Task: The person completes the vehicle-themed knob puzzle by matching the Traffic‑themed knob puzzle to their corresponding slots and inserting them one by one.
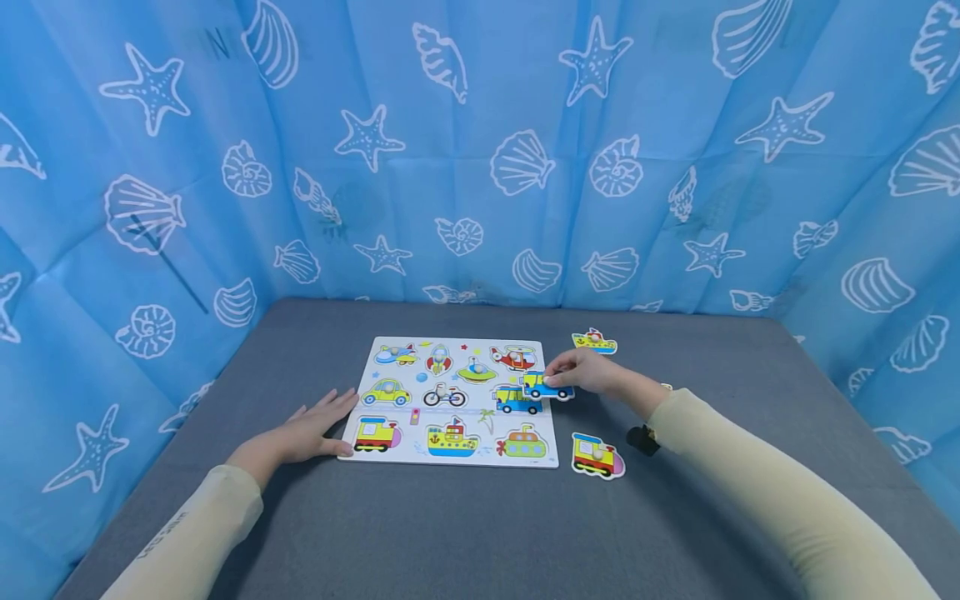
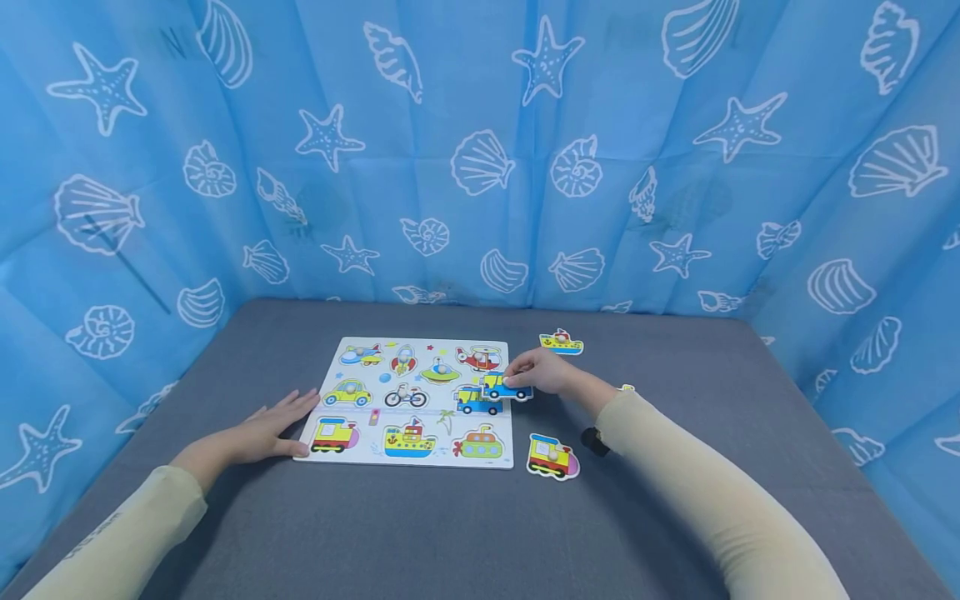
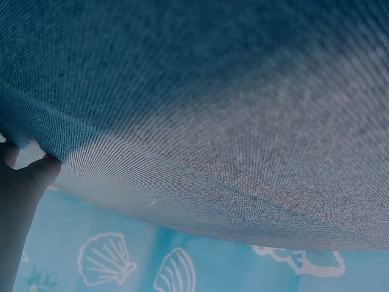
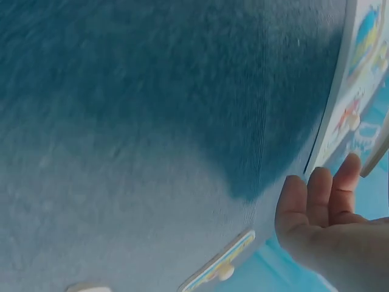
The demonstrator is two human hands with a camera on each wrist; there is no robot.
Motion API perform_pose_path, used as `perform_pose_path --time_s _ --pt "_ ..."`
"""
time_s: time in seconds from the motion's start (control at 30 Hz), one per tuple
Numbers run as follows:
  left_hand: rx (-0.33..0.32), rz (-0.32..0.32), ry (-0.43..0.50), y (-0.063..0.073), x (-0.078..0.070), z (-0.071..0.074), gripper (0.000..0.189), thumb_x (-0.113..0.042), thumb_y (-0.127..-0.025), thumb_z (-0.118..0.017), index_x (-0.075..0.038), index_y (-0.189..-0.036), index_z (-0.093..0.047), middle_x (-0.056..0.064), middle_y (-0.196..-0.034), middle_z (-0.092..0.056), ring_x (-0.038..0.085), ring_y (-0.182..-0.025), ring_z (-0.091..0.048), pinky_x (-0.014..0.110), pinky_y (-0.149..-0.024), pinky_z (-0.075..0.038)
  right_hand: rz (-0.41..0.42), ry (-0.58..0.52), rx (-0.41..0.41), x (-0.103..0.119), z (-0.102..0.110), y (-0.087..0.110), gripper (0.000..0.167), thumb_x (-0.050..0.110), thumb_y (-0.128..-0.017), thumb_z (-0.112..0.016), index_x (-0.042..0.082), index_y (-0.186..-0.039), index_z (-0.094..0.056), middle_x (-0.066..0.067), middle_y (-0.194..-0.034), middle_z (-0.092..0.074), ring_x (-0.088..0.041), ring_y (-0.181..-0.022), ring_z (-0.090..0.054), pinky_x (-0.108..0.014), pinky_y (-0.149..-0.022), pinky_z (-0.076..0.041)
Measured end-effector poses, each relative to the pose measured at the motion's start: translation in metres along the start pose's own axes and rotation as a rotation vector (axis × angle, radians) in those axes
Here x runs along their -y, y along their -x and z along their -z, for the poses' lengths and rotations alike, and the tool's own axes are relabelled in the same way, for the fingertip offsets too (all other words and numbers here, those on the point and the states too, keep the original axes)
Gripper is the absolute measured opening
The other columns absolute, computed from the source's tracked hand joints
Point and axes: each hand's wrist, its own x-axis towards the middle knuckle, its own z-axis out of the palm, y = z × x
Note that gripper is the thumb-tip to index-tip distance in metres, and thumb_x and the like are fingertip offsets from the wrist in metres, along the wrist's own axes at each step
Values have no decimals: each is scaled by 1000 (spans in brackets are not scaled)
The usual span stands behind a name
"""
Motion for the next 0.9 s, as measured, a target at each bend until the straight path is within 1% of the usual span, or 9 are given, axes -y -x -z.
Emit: perform_pose_path --time_s 0.17,0.3,0.37,0.47,0.53,0.63,0.73,0.83,0.9 --pt "1 -11 13 0 1 0 101 -55 -83 -68 -4 -155 -18 21 -159 -14 44 -145 -3 68 -109 -2 -11 26 9 3 -9 -7 20 18 -94 -66 2 -106 -70 -10 -108 -64 -22 -94 -52 -37 -81 -44" --pt "6 -9 18 1 0 1 101 -55 -83 -68 -5 -155 -18 21 -159 -14 44 -145 -3 68 -109 -2 38 66 49 6 -15 -14 15 15 -94 -66 2 -99 -70 -6 -98 -65 -20 -88 -52 -33 -76 -41" --pt "5 -8 19 1 0 1 101 -54 -83 -69 -5 -155 -18 21 -159 -14 44 -145 -3 68 -109 -2 65 95 62 8 -18 -18 12 13 -94 -66 2 -96 -71 -3 -95 -64 -19 -87 -51 -32 -76 -40" --pt "4 -10 17 0 0 1 100 -54 -84 -69 -5 -155 -18 21 -159 -14 44 -145 -3 68 -109 -2 81 153 63 11 -23 -22 9 11 -93 -67 3 -93 -71 -3 -95 -63 -18 -86 -49 -31 -76 -39" --pt "5 -14 16 0 0 1 100 -54 -84 -68 -4 -155 -18 21 -159 -14 44 -145 -3 68 -109 -2 66 189 50 13 -26 -25 8 11 -91 -69 4 -92 -73 -3 -99 -64 -19 -87 -49 -31 -77 -39" --pt "10 -14 17 -1 0 2 100 -54 -84 -68 -5 -155 -17 21 -159 -13 44 -145 -2 68 -109 -1 46 245 25 17 -29 -28 6 13 -89 -72 8 -90 -74 -5 -105 -64 -22 -92 -47 -34 -79 -37" --pt "14 -9 15 -1 1 2 101 -54 -84 -68 -5 -155 -17 21 -160 -13 44 -145 -2 68 -109 -1 19 302 2 19 -31 -30 5 17 -88 -74 13 -86 -75 -6 -111 -58 -26 -102 -42 -37 -83 -35" --pt "16 -8 10 -1 1 2 101 -55 -84 -68 -5 -155 -17 21 -160 -13 44 -145 -2 68 -109 -2 18 342 -2 21 -31 -31 5 18 -87 -74 14 -84 -75 -7 -108 -53 -29 -106 -38 -41 -87 -33" --pt "18 -13 9 -1 2 2 101 -55 -84 -67 -5 -155 -16 21 -160 -13 44 -145 -2 68 -109 -2 24 342 4 22 -31 -30 5 17 -88 -74 13 -84 -75 -6 -106 -53 -29 -106 -38 -44 -90 -32"
